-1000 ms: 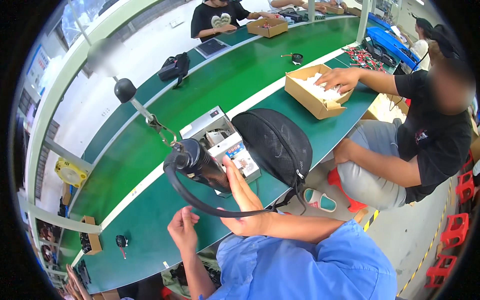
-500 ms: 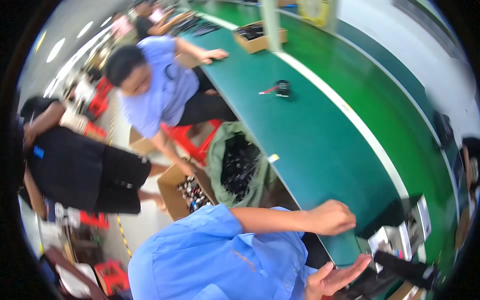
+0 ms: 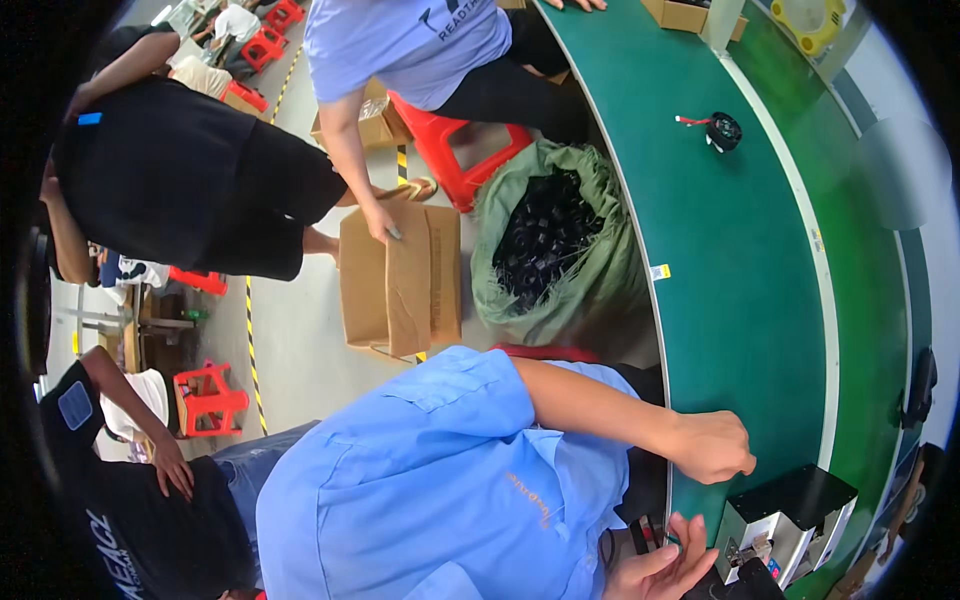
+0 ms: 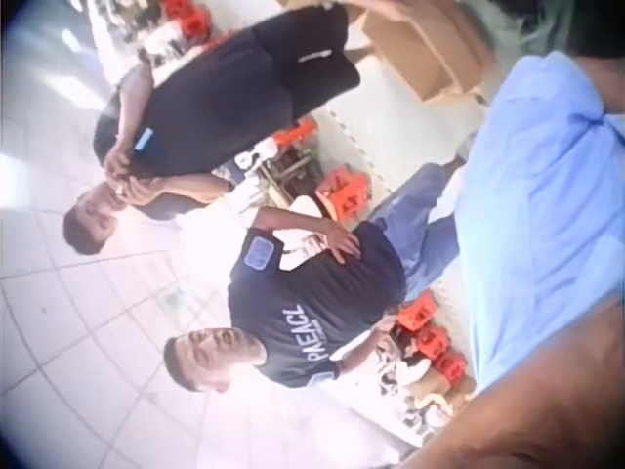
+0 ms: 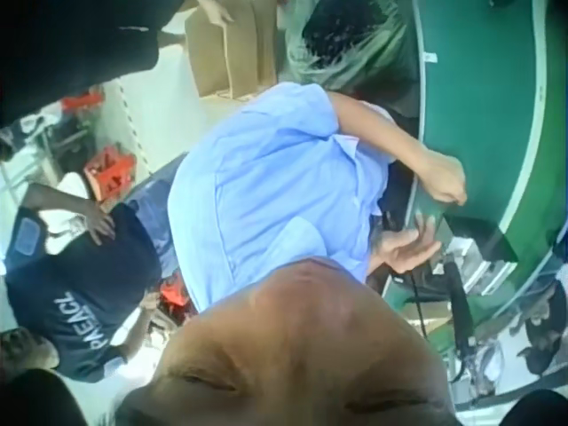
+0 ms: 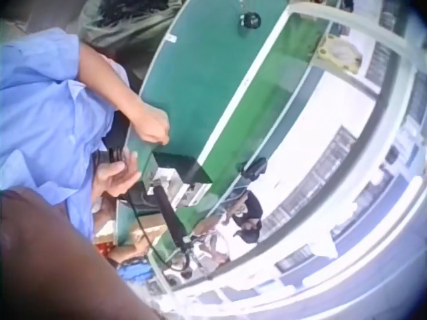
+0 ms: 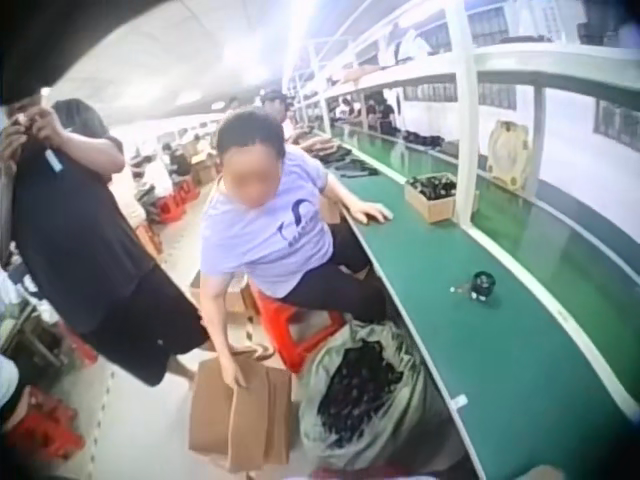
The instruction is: Assembling electronic components using an electric screwdriver on a factory assembly line.
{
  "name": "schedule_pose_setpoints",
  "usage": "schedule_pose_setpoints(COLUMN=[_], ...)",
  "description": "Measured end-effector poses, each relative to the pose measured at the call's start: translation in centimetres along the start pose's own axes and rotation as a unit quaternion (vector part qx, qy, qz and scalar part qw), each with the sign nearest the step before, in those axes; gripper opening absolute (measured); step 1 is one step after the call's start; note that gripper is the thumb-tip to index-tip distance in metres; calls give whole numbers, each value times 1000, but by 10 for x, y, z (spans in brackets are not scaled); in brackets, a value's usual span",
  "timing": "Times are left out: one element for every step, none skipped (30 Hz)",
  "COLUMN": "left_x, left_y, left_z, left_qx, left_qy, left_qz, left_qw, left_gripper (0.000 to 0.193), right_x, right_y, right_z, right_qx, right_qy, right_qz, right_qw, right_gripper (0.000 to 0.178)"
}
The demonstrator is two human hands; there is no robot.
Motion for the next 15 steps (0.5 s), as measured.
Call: schedule_pose_setpoints(left_x=[0,0,-1,-1,-1,-1,-2,-2,-2,-2,-2,-2,-2,-3,-4], left_y=[1,1,1,2,2,3,3,3,3,3,2,2,2,2,1], left_z=[-1,0,-1,-3,-3,-3,-3,-4,-3,-3,-3,-3,-2,-1,2], left_qx=[9,8,14,22,22,20,19,21,19,18,20,17,13,13,9], left_qy=[-2,2,3,4,6,6,5,6,9,11,10,13,15,14,16], left_qz=[2,4,4,3,3,2,1,0,3,5,5,2,-1,-2,-6], left_qw=[1000,1000,1000,1000,1000,1000,1000,1000,1000,1000,1000,1000,1000,1000,1000], left_gripper=[16,16,16,17,17,17,16,16,17,17,17,17,17,17,18], right_x=[0,-1,-2,-1,2,3,-3,-12,-18,-21,-15,-10,-11,-13,-15], right_y=[0,1,2,1,0,-1,4,9,14,17,12,9,10,12,14], right_z=[-2,-3,-3,-3,-3,-3,4,5,3,5,2,2,3,4,5], right_qx=[8,5,2,3,2,0,-1,34,68,66,49,32,30,32,34], right_qy=[0,-1,-1,1,11,21,23,-20,-63,-61,-31,-1,-2,-10,-19], right_qz=[-1,-6,-12,-14,-11,-8,-9,-26,-43,-44,-28,-13,-13,-18,-22], right_qw=[1000,1000,1000,1000,1000,1000,1000,999,995,995,998,999,999,999,999], right_gripper=[47,46,44,44,43,43,43,44,46,46,43,39,39,39,39])
Point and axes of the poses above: each hand's wrist, its own y-axis away from the middle knuckle, its own z-axis out of the back of the hand, x = y × z, the point moved 10 cm from there along -y, towards the middle knuckle, and after that the axes turned 1 degree about -x, right-handed, at the moved point
